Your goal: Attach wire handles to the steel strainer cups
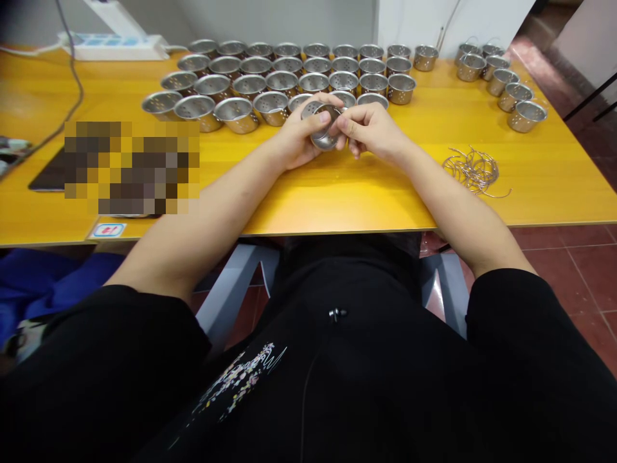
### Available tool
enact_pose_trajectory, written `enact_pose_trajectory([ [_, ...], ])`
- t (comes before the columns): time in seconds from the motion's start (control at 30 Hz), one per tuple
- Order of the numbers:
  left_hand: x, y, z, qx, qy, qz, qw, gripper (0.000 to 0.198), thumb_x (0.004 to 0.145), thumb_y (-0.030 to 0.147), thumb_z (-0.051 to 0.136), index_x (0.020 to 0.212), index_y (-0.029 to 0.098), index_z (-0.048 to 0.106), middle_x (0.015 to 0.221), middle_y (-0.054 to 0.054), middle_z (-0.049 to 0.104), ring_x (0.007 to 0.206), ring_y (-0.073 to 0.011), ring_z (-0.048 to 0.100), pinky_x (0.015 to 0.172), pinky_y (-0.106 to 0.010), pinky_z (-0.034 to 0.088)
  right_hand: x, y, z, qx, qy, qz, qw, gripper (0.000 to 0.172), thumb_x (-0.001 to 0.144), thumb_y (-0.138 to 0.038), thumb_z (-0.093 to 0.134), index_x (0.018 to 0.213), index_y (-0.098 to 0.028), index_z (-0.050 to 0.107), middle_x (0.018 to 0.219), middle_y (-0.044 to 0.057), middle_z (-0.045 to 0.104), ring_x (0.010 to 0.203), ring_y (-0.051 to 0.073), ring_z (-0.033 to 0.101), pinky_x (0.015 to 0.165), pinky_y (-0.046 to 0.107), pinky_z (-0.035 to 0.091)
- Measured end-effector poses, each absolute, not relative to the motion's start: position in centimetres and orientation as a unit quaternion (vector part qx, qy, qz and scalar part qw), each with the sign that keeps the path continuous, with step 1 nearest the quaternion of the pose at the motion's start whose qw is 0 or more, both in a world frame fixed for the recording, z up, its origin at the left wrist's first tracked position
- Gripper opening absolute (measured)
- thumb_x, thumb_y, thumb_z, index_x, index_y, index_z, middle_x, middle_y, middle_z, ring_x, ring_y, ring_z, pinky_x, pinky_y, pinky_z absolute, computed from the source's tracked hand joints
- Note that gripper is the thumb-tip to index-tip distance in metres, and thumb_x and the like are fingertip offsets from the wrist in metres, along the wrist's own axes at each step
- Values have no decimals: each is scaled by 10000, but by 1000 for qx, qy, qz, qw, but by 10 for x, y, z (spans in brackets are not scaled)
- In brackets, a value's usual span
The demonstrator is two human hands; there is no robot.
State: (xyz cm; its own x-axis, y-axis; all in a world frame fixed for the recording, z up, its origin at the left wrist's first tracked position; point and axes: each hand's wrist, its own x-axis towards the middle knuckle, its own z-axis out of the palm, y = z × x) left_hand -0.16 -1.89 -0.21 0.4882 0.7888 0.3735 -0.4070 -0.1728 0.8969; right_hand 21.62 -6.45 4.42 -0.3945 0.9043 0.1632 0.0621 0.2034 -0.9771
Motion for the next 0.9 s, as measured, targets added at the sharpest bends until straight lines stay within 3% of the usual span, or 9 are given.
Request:
enact_pose_trajectory([
  [0.23, -10, -23, 4, 554, 180, 421, 695, 705, 722, 403, 1102, 1354, 360, 792, 970, 3, 817, 909, -311, 907, 643, -322, 676, 216, -68, 47, -378, -632, 533, 417, 579, 1121, -508, 1161, 802, -204, 785, 694, 20, 750, 548, 164, 703, 521, 232, 613],
  [0.37, -10, -26, 7, 554, 201, 437, 680, 610, 776, 431, 1143, 1252, 363, 767, 997, 11, 823, 924, -282, 898, 658, -297, 668, 218, -68, 49, -377, -623, 545, 417, 590, 1140, -581, 1137, 822, -211, 806, 648, 4, 697, 524, 161, 655, 503, 233, 629],
  [0.47, -10, -29, 9, 569, 201, 446, 661, 681, 755, 486, 1216, 1271, 361, 790, 1030, 10, 827, 928, -262, 883, 723, -315, 705, 219, -68, 48, -379, -615, 551, 417, 579, 1152, -566, 1129, 829, -214, 802, 649, -5, 689, 518, 151, 631, 503, 219, 636],
  [0.63, -7, -27, 5, 569, 190, 464, 652, 700, 781, 600, 1181, 1350, 354, 858, 977, -8, 816, 849, -240, 837, 605, -282, 617, 220, -67, 46, -375, -620, 557, 405, 552, 1156, -468, 1141, 815, -200, 801, 673, -12, 703, 534, 124, 625, 539, 187, 648],
  [0.77, -5, -30, 3, 565, 192, 461, 657, 773, 782, 511, 1181, 1438, 307, 826, 873, 14, 779, 764, -219, 816, 569, -255, 550, 217, -69, 46, -379, -636, 543, 395, 526, 1145, -387, 1153, 793, -198, 811, 691, -6, 738, 555, 116, 664, 554, 163, 640],
  [0.9, -5, -38, 7, 554, 205, 447, 671, 746, 836, 400, 1199, 1424, 271, 759, 880, 21, 811, 731, -205, 850, 558, -236, 519, 214, -73, 48, -373, -649, 536, 391, 576, 1075, -416, 1212, 778, -199, 769, 738, 3, 796, 590, 128, 725, 590, 175, 675],
])
